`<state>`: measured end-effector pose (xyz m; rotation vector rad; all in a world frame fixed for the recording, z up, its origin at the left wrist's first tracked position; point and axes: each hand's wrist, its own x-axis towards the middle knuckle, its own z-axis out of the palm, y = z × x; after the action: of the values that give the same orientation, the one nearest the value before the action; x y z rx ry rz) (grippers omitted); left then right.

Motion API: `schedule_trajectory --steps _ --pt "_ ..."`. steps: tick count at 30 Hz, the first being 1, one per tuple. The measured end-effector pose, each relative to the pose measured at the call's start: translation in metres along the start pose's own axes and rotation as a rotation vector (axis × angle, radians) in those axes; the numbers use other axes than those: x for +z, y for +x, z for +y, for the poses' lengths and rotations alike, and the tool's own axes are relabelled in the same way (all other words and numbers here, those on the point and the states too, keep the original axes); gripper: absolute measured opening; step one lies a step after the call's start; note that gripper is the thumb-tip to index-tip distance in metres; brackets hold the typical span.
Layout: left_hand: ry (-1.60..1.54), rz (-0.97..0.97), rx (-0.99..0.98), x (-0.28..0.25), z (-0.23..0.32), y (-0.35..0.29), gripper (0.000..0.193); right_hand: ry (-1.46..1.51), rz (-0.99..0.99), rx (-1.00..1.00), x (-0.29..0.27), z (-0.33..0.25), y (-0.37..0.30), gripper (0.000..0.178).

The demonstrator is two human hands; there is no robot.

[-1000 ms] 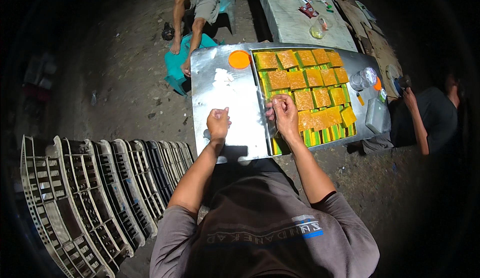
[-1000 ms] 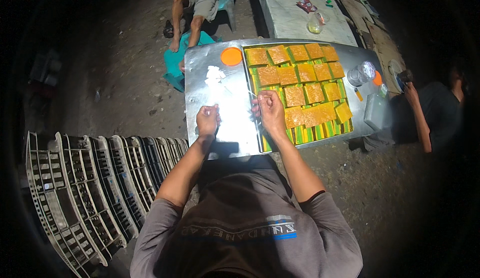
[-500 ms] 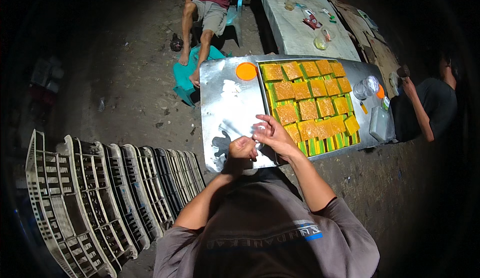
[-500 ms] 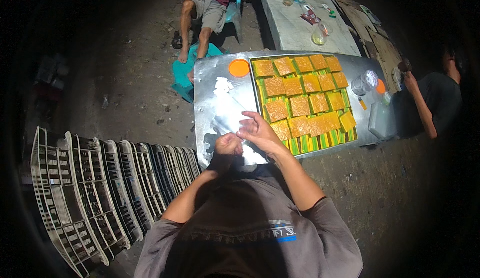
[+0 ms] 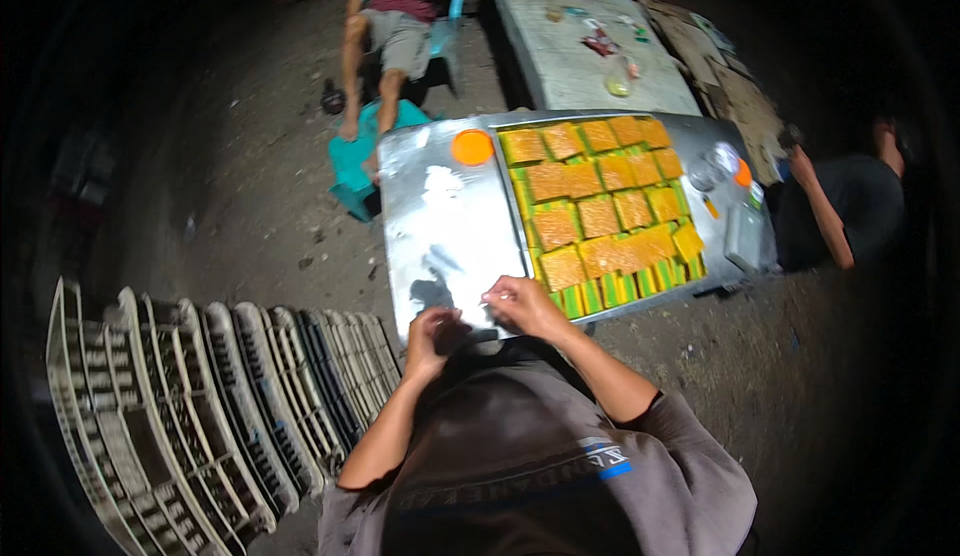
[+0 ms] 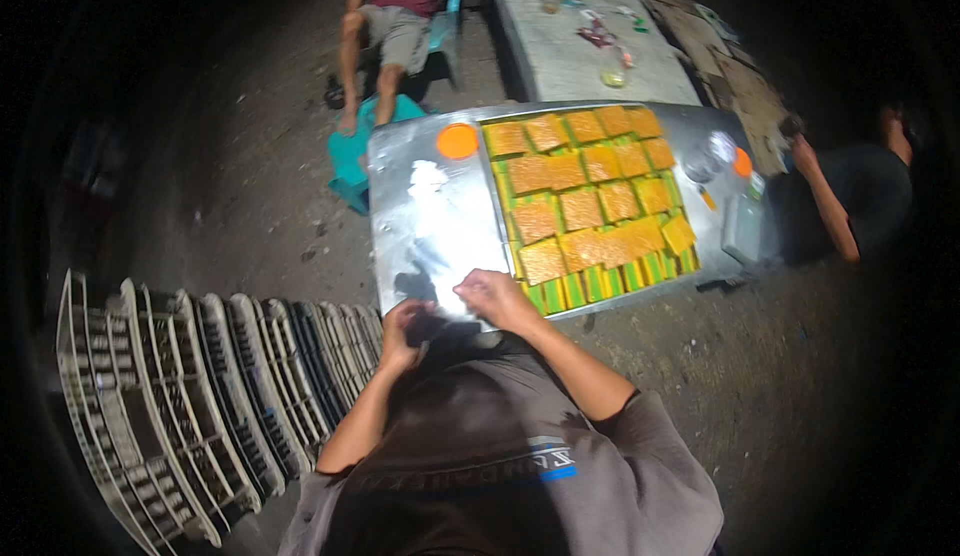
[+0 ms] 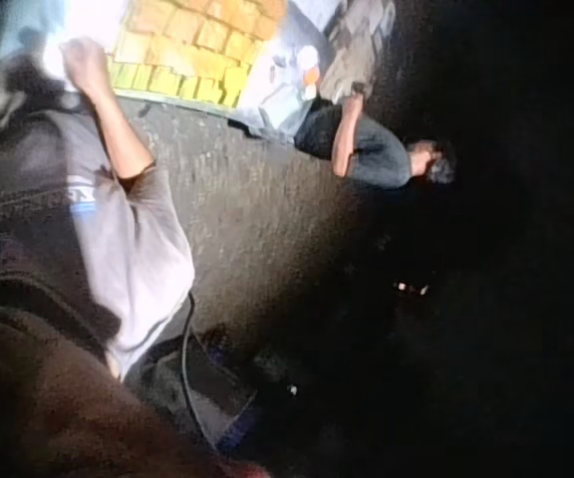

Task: The person wraps rectangular yellow food items in green leaf wrappers by hand. They pick up each item, fold the leaf around it, and place the wrapped unit onto a metal tray. The person also handles a small container and a cloth during the process.

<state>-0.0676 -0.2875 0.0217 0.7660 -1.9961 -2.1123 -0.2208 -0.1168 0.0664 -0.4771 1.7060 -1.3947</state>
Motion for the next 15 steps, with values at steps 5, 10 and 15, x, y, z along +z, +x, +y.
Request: schedule_trajectory --steps 5,10,15 --pt "-0.144 0.051 -0.059 0.012 0.008 -0.004 0.03 0.206 -0.169 -0.334 0.007 0.036 0.017 0.018" --pt "-0.239 0.014 -0.13 0.009 -0.014 -0.006 0.023 0.095 -0.122 -0.21 0.006 0.03 0.013 0.038" --pt "-0.24 0.045 -0.133 0.027 0.019 -0.012 0.015 0.216 -0.153 0.105 0.008 0.019 0.006 0.032"
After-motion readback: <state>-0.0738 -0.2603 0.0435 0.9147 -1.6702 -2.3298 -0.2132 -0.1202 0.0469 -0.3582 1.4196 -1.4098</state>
